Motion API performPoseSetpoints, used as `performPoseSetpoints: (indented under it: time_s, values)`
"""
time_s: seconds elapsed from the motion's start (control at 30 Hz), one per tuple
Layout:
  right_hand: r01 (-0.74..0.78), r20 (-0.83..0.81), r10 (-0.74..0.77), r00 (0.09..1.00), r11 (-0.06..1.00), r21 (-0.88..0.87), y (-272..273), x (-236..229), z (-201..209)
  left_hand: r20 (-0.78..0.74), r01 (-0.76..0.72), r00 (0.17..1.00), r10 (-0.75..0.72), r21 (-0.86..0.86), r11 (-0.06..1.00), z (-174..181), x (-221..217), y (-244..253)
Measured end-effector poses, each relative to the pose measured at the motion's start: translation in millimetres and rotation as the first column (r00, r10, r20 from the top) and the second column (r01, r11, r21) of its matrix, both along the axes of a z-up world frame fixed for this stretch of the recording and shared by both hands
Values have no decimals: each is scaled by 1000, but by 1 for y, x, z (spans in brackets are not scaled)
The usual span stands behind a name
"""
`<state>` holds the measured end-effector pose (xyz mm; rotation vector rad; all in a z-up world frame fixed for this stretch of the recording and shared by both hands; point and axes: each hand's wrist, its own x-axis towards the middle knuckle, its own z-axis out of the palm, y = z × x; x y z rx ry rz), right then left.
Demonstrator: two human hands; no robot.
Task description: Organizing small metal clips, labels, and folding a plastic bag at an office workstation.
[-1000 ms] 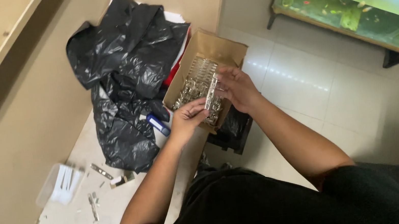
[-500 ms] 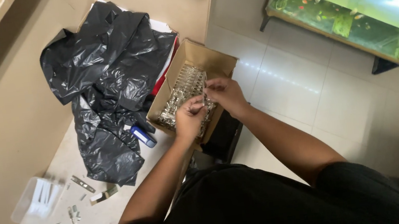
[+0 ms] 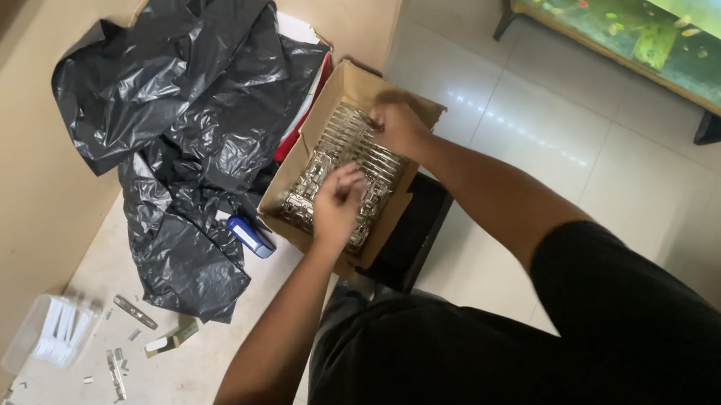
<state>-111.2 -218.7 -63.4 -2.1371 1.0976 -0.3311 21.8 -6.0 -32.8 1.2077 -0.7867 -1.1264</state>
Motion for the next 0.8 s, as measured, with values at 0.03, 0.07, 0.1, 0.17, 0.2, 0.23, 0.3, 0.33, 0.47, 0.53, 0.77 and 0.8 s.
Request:
performPoseSetpoints:
  time_s: [0.03, 0.07, 0.1, 0.17, 0.2, 0.23, 0.3, 0.33, 0.47, 0.53, 0.77, 0.8]
  values:
    - [-7, -5, 7, 1000, 1000, -1, -5, 1, -12, -5, -7, 1000, 7, -1, 1000, -7, -1, 7]
    - [-67, -267, 54, 962, 997, -42, -9, 2, -24, -25, -16, 1000, 16, -15, 1000, -13, -1, 15]
    - [-137, -509, 85, 857, 988, -66, -12, 5, -36, -42, -28, 999, 27, -27, 999, -19, 0, 24]
    - [-104, -517, 59, 854, 993, -57, -20, -2, -71, -68, -35, 997, 35, 1, 999, -3, -1, 35]
    - [-60, -525, 26, 851, 997, -48, -23, -5, -89, -92, -32, 995, 34, 28, 999, 5, -2, 41]
    - [-69, -524, 36, 851, 997, -45, -26, -5, -105, -92, -41, 995, 44, 32, 999, 6, -2, 45]
    - [-160, -658, 67, 750, 984, -83, -32, -4, -136, -67, -26, 997, 26, 7, 1000, 7, -2, 53]
    - [-169, -657, 75, 750, 982, -81, -28, 0, -122, -66, -35, 997, 36, 10, 999, 8, -4, 56]
    - [-42, -632, 27, 775, 999, -10, -31, 5, -144, -106, -21, 994, 26, 48, 999, 7, -7, 64]
    - [-37, -632, 17, 775, 999, -19, -33, 5, -164, -107, -19, 994, 25, 57, 998, 7, -7, 66]
    - [-60, -685, 17, 728, 997, -38, -14, 5, -111, -91, -6, 996, 12, 69, 998, 10, -5, 64]
    - [-74, -716, 43, 696, 997, -13, -14, 3, -113, -60, -1, 998, 5, 68, 998, 15, -5, 63]
